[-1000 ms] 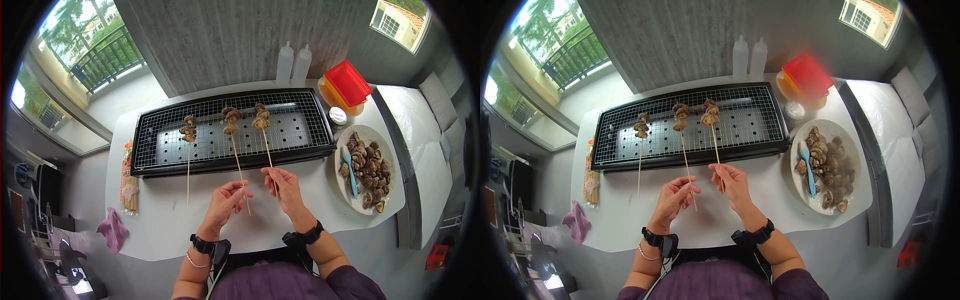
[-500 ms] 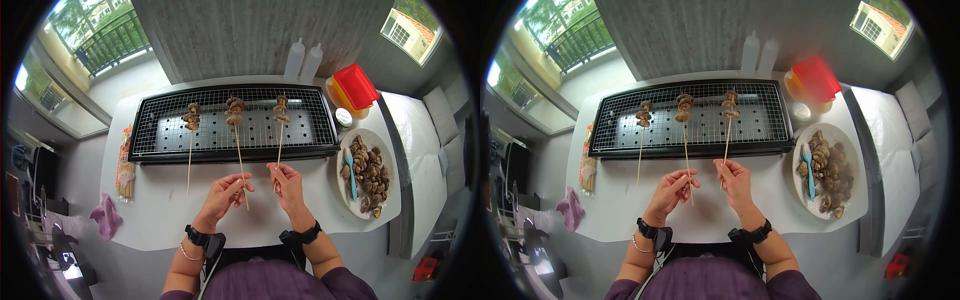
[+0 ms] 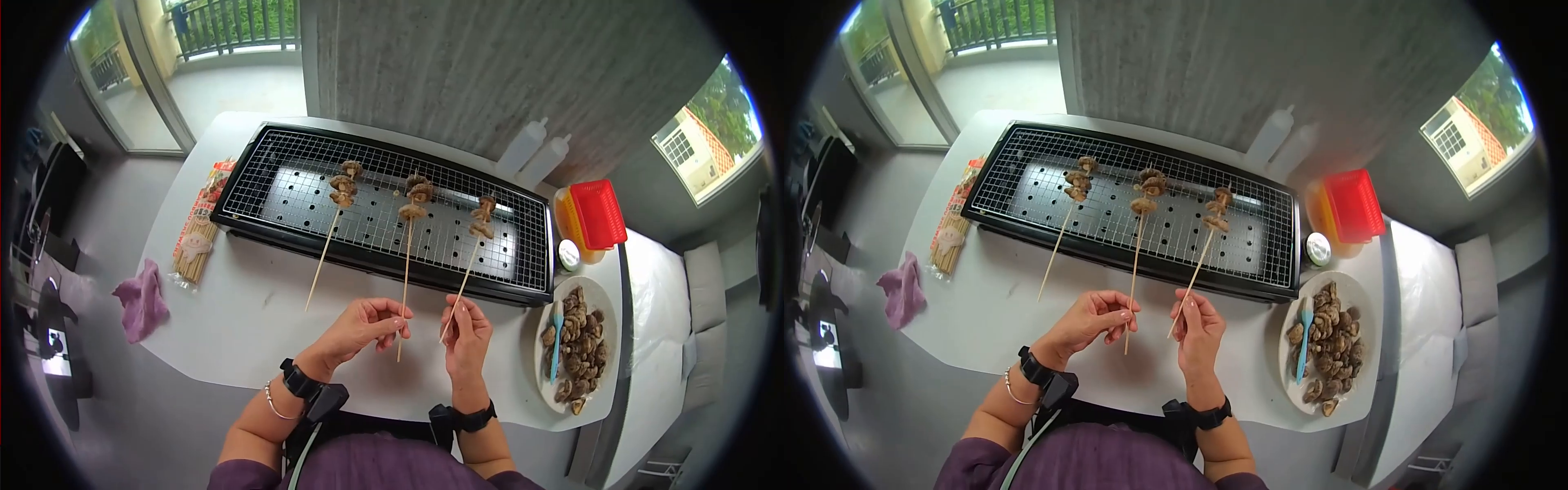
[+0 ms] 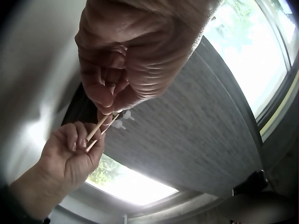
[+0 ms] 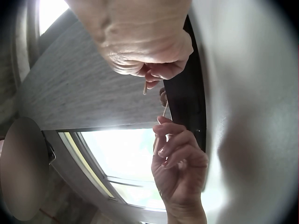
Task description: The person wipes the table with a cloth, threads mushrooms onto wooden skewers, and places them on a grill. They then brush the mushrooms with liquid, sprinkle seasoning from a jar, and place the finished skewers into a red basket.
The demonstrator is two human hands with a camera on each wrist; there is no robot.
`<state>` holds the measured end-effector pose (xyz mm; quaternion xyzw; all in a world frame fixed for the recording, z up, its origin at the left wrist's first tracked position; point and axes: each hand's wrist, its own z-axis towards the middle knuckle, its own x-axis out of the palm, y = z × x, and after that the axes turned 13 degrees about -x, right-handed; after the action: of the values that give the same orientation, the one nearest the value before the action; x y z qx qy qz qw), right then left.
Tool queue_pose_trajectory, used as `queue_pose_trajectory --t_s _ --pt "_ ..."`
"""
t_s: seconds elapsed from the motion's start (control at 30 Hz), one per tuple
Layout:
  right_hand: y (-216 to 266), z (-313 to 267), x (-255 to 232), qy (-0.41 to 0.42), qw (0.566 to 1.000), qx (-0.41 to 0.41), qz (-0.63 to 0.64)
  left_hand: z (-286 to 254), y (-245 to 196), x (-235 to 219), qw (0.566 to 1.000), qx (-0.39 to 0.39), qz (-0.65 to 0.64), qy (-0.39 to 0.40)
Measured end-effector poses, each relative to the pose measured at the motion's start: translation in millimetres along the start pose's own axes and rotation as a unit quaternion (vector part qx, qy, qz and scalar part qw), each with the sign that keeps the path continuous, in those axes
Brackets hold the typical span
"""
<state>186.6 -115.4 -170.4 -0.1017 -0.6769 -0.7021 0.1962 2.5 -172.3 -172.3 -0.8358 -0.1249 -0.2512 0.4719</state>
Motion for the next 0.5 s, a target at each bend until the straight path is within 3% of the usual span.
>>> queue_pose_trajectory --t_s 0.33,0.5 --pt "-1.3 1.5 0.0 -0.026 1.000 -0.006 -0.014 -3.1 -3.2 3.4 0.999 0.011 0.036 -0.028" --pt "-4.2 3.5 0.1 -0.018 0.999 0.044 -0.012 -3.8 -4.4 4.4 0.998 0.013 0.041 -0.038"
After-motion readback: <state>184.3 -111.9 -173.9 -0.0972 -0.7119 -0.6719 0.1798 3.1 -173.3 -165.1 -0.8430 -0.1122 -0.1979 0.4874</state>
